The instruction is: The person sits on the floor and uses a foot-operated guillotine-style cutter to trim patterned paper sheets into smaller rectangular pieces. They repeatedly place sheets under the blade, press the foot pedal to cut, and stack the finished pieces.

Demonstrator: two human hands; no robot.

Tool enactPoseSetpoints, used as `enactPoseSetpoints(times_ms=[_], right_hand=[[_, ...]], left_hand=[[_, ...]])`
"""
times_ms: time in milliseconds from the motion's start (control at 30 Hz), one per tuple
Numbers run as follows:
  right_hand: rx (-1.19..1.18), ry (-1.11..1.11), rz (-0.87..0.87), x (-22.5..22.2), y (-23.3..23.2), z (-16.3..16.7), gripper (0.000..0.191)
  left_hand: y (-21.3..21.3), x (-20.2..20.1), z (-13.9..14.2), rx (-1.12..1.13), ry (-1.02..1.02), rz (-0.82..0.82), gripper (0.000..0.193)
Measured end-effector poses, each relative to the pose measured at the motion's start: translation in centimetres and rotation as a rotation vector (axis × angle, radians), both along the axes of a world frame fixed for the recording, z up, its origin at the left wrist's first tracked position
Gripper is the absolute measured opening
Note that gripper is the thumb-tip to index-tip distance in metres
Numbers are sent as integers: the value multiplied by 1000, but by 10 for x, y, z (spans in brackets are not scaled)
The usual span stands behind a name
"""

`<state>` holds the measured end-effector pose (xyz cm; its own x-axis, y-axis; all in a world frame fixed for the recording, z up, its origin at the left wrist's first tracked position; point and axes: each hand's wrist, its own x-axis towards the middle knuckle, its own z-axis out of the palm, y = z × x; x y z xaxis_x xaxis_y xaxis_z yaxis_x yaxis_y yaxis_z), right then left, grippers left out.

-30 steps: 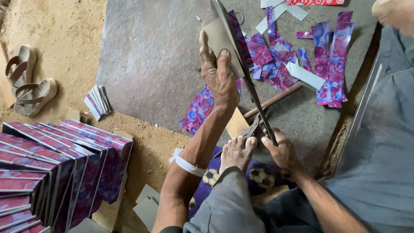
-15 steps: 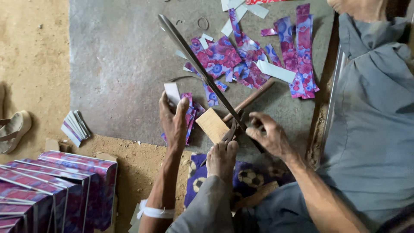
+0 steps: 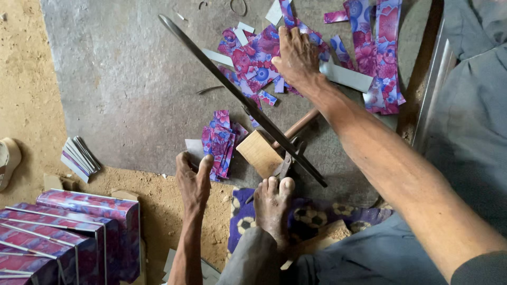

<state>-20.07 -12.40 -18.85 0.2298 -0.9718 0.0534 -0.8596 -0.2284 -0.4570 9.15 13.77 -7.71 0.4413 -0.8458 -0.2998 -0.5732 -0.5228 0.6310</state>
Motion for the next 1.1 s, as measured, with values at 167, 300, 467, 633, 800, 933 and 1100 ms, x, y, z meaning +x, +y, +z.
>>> enactPoseSetpoints(times_ms=[167, 300, 467, 633, 800, 933, 1100], right_hand=[[299, -276, -110, -13, -6, 14, 43], [100, -690, -195, -60, 39, 95, 22], [88, -1256, -307, -80, 152, 206, 40], [144, -1186, -253, -48, 251, 258, 34], [169, -838, -149, -44, 279, 255, 32], [-59, -531, 37, -49, 274, 243, 37], [-19, -513, -24, -35, 268, 239, 32]], left_hand=[[-3, -26, 12, 4, 215, -15, 52], [-11, -59, 40, -115, 599, -15, 42], [-31, -117, 102, -276, 1046, -87, 53], [-44, -183, 143, -328, 1137, -44, 77], [-45, -195, 151, -361, 1330, 29, 78], [-40, -185, 150, -385, 1446, 20, 72], [-37, -175, 144, -439, 1496, -8, 70]])
